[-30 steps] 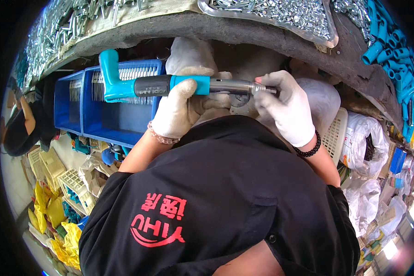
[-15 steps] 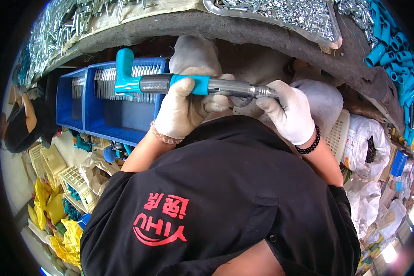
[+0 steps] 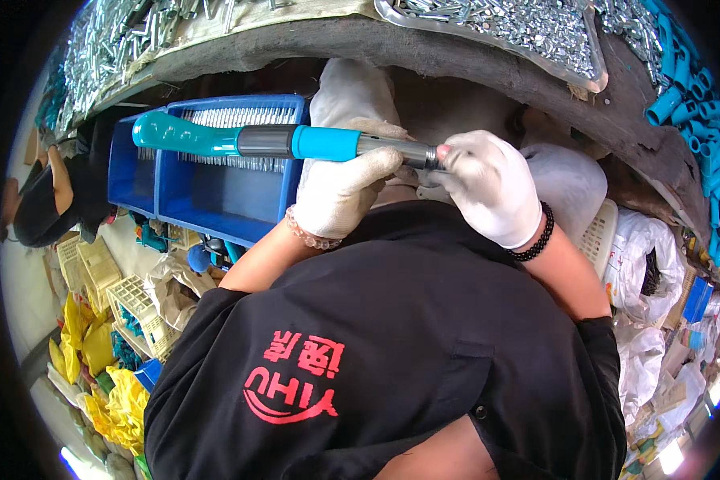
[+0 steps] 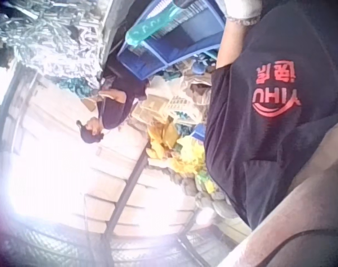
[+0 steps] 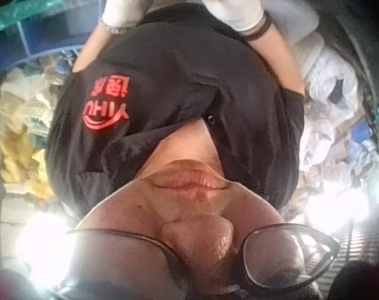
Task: Assembling hardware components into handheld tools in a manufacturing setting.
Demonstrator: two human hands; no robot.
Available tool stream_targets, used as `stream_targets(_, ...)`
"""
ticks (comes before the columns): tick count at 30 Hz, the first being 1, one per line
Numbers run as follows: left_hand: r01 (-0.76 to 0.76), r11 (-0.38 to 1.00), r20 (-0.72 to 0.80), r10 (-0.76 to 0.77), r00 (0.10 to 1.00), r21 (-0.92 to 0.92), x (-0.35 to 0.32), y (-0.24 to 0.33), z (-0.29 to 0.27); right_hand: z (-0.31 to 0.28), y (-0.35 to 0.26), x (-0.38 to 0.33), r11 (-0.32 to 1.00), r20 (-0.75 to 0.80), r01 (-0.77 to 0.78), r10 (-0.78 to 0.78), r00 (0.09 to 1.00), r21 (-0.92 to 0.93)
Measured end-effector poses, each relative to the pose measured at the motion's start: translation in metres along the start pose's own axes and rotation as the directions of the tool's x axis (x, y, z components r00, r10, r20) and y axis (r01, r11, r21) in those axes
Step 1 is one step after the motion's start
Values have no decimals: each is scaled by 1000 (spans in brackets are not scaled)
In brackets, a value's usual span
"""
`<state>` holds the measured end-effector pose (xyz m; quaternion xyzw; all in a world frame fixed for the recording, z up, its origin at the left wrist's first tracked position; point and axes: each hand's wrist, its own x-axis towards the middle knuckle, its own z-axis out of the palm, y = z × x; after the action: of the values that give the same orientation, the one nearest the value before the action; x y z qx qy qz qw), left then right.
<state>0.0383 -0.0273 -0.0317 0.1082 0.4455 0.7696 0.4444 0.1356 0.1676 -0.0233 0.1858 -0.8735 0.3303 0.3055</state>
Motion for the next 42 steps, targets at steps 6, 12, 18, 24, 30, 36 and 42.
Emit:
stream_targets(6, -32, 999, -50, 34, 998, 42, -4, 7, -17, -13, -29, 28, -25, 578, -808, 712, 399, 589)
stream_targets(12, -89, 976, -75, 106, 992, 198, -6, 17, -10, 0, -29, 27, 84, 537, -814, 712, 453, 575)
stream_targets(18, 6, 987, -81, -19, 997, -160, -6, 14, -7, 0, 8, 27, 927, 70, 334, -327, 943, -170)
stream_targets(24, -94, 995, -53, 92, 994, -31, -6, 13, 5, 7, -19, 13, 509, 284, -700, 668, 688, 501)
stream_targets(30, -109, 992, -30, 107, 994, -66, -6, 6, 5, 2, -27, -4, 820, 28, -526, 534, 845, 226)
stream_targets(36, 32, 999, 10, -32, 999, 37, -6, 6, 0, -6, -28, -10, 689, 265, -689, 637, 724, 225)
stream_targets(42, 12, 999, -13, -12, 1000, -32, -4, 1, 5, -10, -22, -14, 959, 70, -236, 249, 966, -155)
